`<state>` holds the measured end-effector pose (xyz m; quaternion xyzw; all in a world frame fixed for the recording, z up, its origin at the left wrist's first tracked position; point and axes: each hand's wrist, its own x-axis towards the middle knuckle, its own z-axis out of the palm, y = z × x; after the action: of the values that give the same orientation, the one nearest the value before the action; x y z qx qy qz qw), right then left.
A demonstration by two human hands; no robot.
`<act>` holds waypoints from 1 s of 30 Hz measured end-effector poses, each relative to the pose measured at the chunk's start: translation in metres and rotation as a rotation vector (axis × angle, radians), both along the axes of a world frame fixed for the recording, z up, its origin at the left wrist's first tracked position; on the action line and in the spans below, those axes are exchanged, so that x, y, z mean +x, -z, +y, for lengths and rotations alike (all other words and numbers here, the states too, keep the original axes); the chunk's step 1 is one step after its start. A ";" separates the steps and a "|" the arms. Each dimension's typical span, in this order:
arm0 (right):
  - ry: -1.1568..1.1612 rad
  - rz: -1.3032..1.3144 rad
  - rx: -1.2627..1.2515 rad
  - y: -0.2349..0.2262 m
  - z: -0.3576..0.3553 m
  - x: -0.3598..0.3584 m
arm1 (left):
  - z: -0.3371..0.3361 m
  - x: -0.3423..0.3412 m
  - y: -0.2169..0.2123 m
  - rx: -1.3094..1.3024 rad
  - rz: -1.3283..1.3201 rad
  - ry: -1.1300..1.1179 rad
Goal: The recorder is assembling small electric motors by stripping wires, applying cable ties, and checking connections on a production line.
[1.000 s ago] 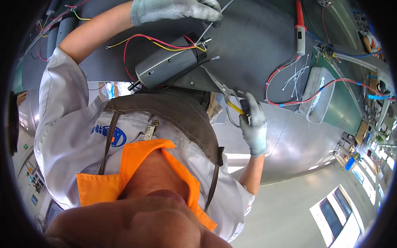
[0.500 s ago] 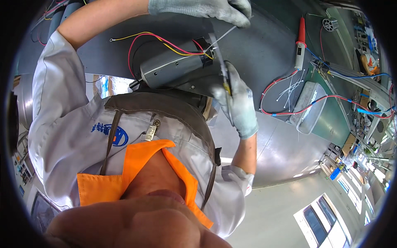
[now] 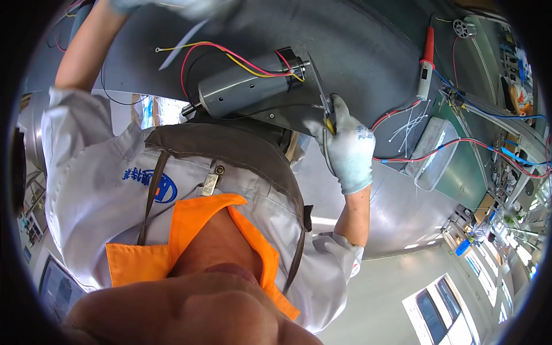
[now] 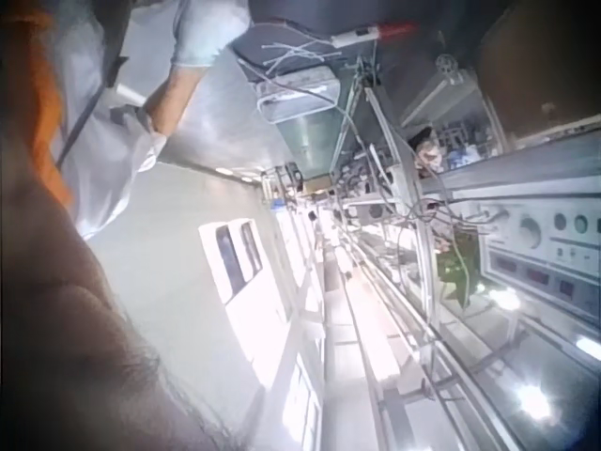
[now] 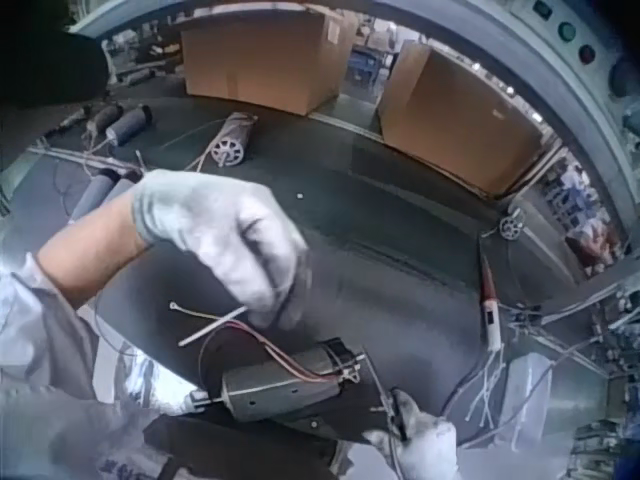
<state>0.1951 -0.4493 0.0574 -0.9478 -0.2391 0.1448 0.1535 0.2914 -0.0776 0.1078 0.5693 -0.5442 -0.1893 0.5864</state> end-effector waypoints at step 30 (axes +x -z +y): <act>0.441 -0.319 -0.206 0.044 -0.058 0.069 | -0.123 0.086 0.119 0.676 -0.287 -1.533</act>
<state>0.2641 -0.5074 0.0129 -0.9983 -0.0325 -0.0194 0.0446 0.3770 -0.2008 -0.0115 0.9438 0.0086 0.1818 0.2760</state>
